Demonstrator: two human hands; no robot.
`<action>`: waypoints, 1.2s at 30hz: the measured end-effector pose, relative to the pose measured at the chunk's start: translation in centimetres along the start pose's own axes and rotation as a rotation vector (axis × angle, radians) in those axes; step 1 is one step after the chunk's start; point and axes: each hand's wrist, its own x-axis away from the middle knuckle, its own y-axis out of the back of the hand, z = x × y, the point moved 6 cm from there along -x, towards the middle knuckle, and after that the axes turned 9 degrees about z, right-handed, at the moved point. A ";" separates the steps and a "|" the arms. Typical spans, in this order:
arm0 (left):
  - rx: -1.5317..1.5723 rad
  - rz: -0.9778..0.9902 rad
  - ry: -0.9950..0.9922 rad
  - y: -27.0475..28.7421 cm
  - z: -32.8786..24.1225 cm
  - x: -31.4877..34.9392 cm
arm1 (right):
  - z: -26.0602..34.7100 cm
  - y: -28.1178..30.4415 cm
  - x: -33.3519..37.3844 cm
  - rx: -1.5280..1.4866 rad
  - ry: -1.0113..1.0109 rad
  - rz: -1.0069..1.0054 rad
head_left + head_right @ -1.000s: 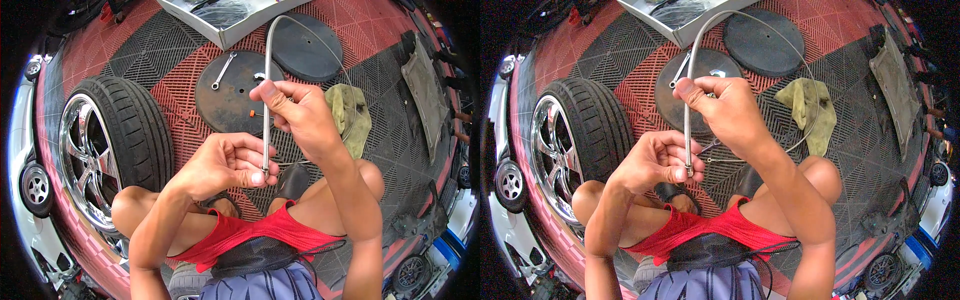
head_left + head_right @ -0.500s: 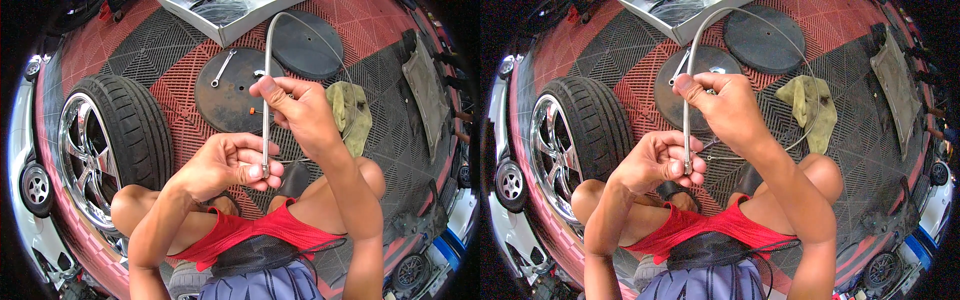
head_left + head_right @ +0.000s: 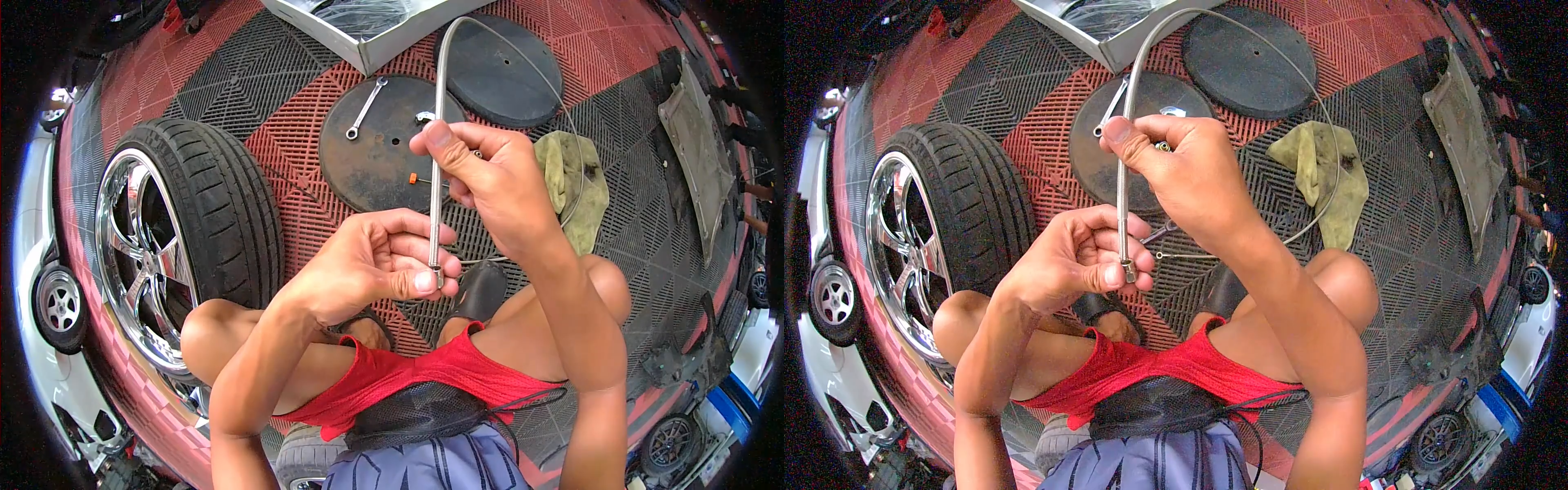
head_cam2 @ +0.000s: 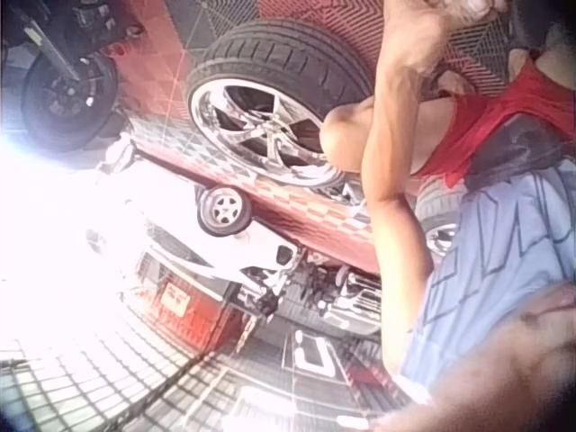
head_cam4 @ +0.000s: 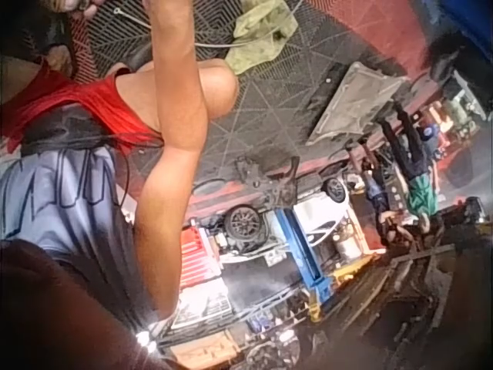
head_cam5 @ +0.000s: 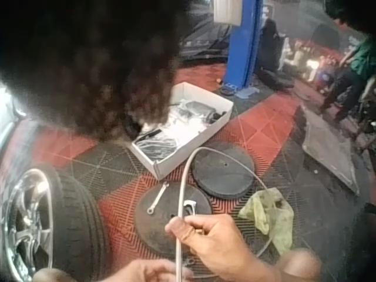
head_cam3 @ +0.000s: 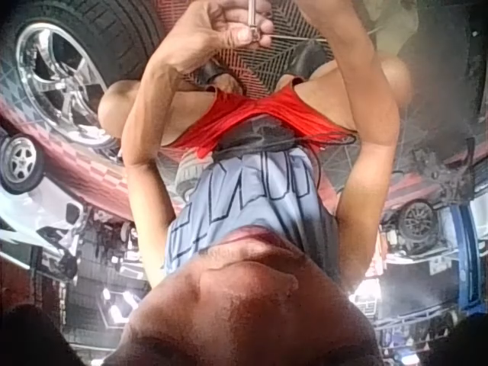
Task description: Manually assembling and inspecting a high-pressure braided hose and its metal end fittings.
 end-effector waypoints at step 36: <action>0.051 0.014 -0.027 0.5 0.1 -0.2 | 0.7 0.1 0.2 0.054 0.125 -0.026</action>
